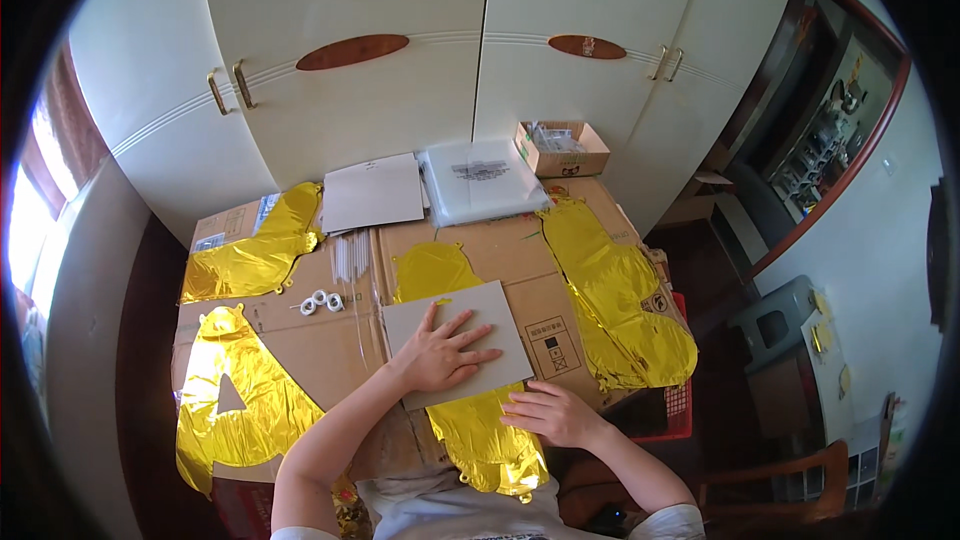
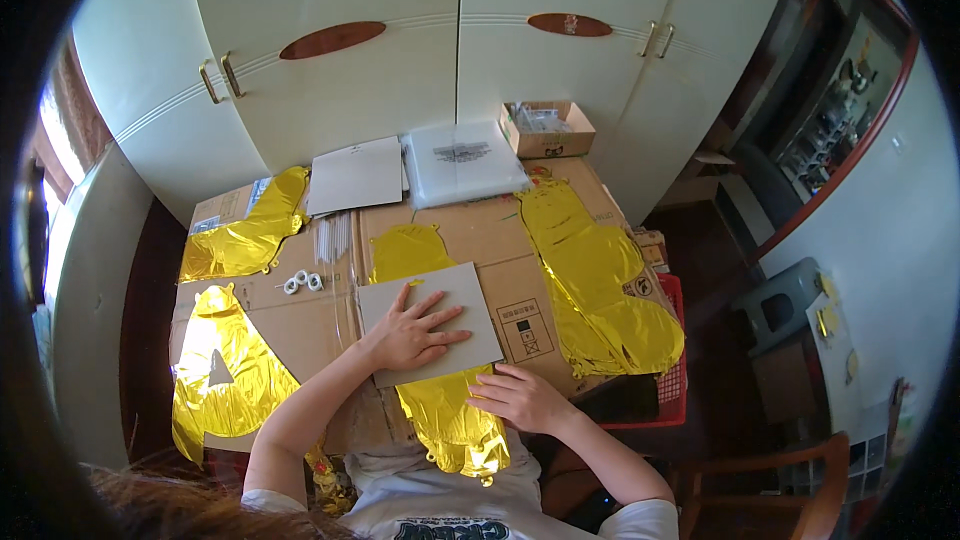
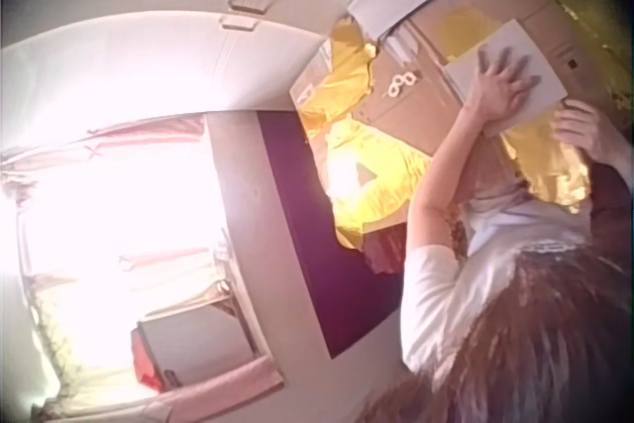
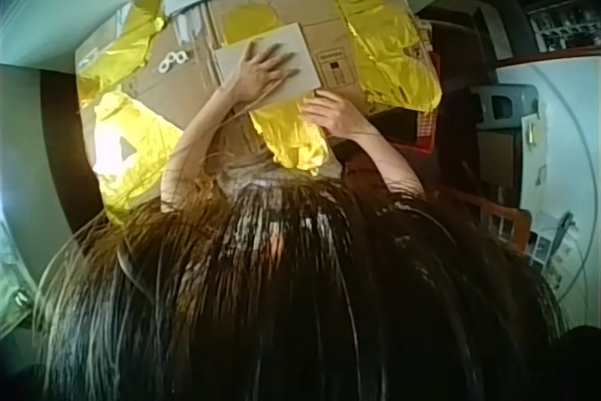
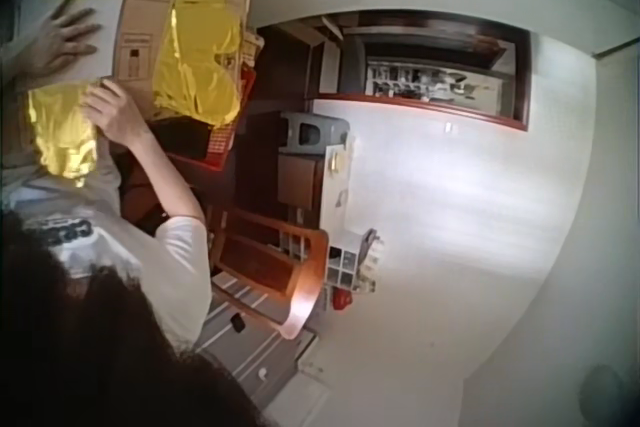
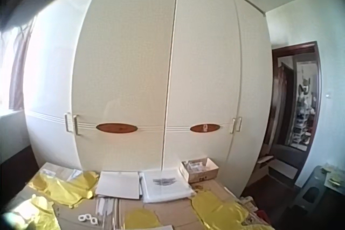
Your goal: Folding gold foil balloons and placing them into cardboard packaging.
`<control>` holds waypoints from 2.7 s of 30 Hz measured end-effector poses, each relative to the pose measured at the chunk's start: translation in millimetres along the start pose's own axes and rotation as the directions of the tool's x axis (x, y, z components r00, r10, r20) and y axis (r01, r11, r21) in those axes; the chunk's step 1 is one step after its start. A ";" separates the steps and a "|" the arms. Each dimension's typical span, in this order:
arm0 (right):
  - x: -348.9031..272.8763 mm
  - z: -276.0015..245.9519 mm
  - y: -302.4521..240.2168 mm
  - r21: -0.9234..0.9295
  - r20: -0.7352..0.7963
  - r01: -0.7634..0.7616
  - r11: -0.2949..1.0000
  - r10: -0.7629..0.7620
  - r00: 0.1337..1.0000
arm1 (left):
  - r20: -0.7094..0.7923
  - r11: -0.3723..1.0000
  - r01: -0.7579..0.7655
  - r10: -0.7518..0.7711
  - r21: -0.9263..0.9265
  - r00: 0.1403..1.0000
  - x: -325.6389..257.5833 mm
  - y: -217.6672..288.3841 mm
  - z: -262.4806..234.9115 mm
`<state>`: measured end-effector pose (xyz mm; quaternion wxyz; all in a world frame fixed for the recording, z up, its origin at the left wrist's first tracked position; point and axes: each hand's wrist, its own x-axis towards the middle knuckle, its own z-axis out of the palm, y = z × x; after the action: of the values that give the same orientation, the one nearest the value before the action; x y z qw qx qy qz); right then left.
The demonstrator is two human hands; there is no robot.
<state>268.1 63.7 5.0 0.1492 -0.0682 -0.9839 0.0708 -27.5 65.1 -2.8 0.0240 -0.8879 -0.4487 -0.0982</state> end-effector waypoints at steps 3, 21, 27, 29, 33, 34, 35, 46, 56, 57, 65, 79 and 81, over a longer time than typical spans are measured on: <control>9.4 -5.0 5.5 -0.045 -0.012 0.005 0.999 -0.005 1.000 | 0.008 1.000 0.001 -0.001 0.006 1.000 -0.9 -0.3 0.0; 36.4 -4.1 49.7 0.455 -0.023 -0.070 0.888 0.091 0.996 | 0.050 1.000 0.010 -0.008 -0.029 0.999 -0.8 -2.1 1.2; 66.6 -3.0 69.4 0.582 0.435 -0.644 0.498 0.478 0.763 | -0.068 0.890 -0.055 0.027 -0.453 0.997 -20.9 -34.6 39.5; 72.4 -6.9 76.4 0.496 0.500 -0.700 0.513 0.491 0.714 | -0.075 0.842 -0.028 -0.014 -0.539 0.997 -23.4 -34.6 52.3; 54.6 11.6 88.0 0.668 0.466 -0.634 0.390 0.444 0.765 | -0.096 0.805 -0.039 -0.022 -0.591 0.995 -22.8 -30.5 53.2; 53.2 14.1 86.0 0.762 0.405 -0.550 0.340 0.412 0.816 | -0.097 0.804 -0.037 -0.026 -0.593 0.995 -24.2 -30.8 53.3; 49.3 16.1 82.2 0.738 0.280 -0.478 0.476 0.428 0.859 | -0.098 0.801 -0.035 -0.030 -0.598 0.995 -25.5 -31.1 53.4; 58.7 21.2 42.3 0.354 -0.109 -0.454 0.817 0.519 0.848 | -0.096 0.936 -0.039 0.005 -0.349 0.995 -18.1 -33.9 43.6; 61.0 32.0 34.4 0.244 -0.227 -0.433 0.868 0.485 0.845 | -0.021 0.594 0.160 -0.286 -0.789 0.958 -15.0 -11.4 -16.0; 60.4 31.6 34.7 0.244 -0.226 -0.433 0.868 0.485 0.845 | -0.073 0.751 0.179 -0.289 -0.636 0.955 -18.0 -12.7 -14.3; 60.7 29.8 34.3 0.248 -0.234 -0.428 0.869 0.483 0.844 | -0.013 0.827 0.308 -0.356 -0.471 0.934 -84.8 7.8 -21.2; 63.5 27.2 39.7 0.262 -0.170 -0.440 0.859 0.490 0.855 | -0.093 0.695 0.515 -0.635 -0.501 0.767 -80.0 50.0 -13.7; 63.0 26.4 41.2 0.266 -0.148 -0.450 0.852 0.498 0.855 | -0.125 0.709 0.495 -0.626 -0.502 0.770 -76.9 51.2 -14.5</control>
<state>205.1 110.8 -8.7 0.2372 -0.2999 -0.9005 0.2072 -33.1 -28.2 -1.3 -0.1446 -0.6642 -0.6566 -0.3269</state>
